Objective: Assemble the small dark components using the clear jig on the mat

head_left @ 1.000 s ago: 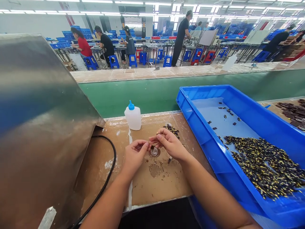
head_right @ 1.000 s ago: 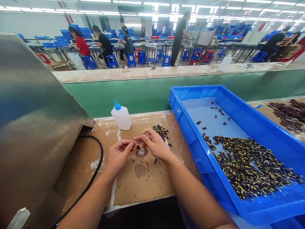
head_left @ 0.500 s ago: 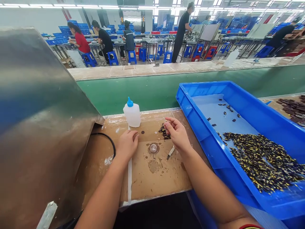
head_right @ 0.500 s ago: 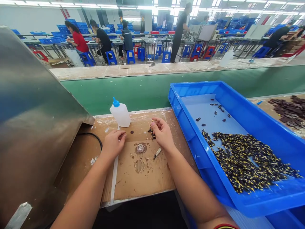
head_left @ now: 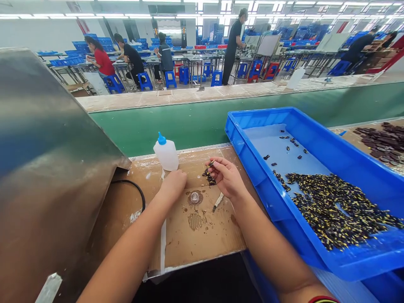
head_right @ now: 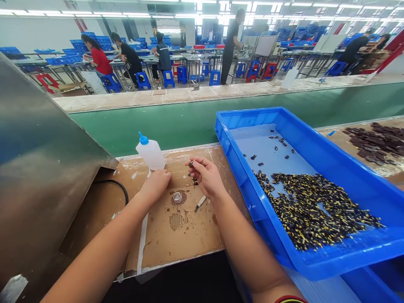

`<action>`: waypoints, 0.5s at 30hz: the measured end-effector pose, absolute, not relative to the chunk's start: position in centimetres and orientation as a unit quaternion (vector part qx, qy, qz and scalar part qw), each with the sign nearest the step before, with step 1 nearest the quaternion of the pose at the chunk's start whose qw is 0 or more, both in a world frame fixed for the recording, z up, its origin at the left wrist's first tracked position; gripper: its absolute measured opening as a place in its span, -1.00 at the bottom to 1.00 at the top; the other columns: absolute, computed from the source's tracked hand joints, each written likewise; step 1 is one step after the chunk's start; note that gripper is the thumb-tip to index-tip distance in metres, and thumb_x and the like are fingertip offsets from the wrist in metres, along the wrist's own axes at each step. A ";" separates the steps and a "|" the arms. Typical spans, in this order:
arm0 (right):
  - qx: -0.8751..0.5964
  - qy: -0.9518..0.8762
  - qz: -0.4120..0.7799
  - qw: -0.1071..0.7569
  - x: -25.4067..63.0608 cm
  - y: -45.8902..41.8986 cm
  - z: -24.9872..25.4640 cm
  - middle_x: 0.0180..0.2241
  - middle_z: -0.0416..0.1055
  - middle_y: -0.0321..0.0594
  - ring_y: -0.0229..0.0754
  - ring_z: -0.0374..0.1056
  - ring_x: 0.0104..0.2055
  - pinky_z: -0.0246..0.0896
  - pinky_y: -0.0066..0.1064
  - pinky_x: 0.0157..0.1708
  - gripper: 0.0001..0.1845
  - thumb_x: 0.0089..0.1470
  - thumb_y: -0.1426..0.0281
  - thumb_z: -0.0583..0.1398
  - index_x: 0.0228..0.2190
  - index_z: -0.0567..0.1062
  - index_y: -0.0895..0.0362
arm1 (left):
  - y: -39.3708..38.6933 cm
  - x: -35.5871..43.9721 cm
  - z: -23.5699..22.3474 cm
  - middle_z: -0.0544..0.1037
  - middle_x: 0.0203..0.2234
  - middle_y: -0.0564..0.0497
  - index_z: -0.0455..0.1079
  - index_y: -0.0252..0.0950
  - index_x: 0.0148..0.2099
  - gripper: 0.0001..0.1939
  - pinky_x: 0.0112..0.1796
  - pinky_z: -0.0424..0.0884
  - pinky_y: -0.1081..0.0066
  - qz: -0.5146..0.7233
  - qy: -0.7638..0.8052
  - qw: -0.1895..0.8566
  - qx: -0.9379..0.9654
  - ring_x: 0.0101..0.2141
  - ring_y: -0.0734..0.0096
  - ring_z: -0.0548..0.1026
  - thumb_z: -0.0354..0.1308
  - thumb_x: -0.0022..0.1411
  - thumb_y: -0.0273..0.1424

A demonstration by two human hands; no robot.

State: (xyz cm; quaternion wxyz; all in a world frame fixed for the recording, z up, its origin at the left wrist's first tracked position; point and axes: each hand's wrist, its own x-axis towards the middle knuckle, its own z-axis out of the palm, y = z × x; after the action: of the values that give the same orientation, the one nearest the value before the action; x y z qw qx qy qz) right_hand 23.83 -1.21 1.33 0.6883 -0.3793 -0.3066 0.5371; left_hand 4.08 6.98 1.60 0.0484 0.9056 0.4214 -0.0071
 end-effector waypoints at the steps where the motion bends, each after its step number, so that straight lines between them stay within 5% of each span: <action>1: -0.371 -0.304 0.547 0.686 23.8 -1.3 1.5 -0.21 0.64 -0.20 -0.29 0.44 -0.34 0.42 -0.49 -0.38 -0.57 -0.07 0.16 0.53 -0.20 0.61 0.07 | 7.0 4.2 1.8 0.60 -0.31 -0.34 0.59 -0.45 -0.28 -0.68 -0.12 0.54 0.21 -0.012 0.419 0.048 0.906 -0.18 -0.04 0.65 0.01 0.27 -0.76; 10: -0.389 -0.422 0.539 0.616 24.1 -2.1 1.7 -0.19 0.66 -0.16 -0.24 0.51 -0.30 0.46 -0.43 -0.34 -0.69 0.04 0.18 0.48 -0.24 0.64 0.09 | 6.8 2.6 1.6 0.62 -0.24 -0.36 0.61 -0.44 -0.15 -0.70 -0.11 0.54 0.14 0.036 0.437 0.069 0.896 -0.20 -0.05 0.63 0.03 0.27 -0.65; 15: -0.424 -0.628 0.455 0.468 24.1 -3.4 2.3 -0.25 0.66 -0.15 -0.16 0.54 -0.27 0.47 -0.35 -0.28 -0.82 0.20 0.29 0.37 -0.21 0.71 0.11 | 5.2 -0.8 1.9 0.69 -0.25 -0.09 0.67 -0.23 -0.13 -0.68 -0.11 0.54 0.29 0.094 0.410 0.155 0.894 -0.24 0.21 0.63 0.16 0.19 -0.59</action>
State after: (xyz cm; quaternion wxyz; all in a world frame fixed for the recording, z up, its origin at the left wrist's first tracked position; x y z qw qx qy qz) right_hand 24.11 -3.42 2.30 0.4684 -0.4237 -0.6277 0.4551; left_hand -0.77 5.23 1.85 0.1554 0.8937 0.4102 0.0944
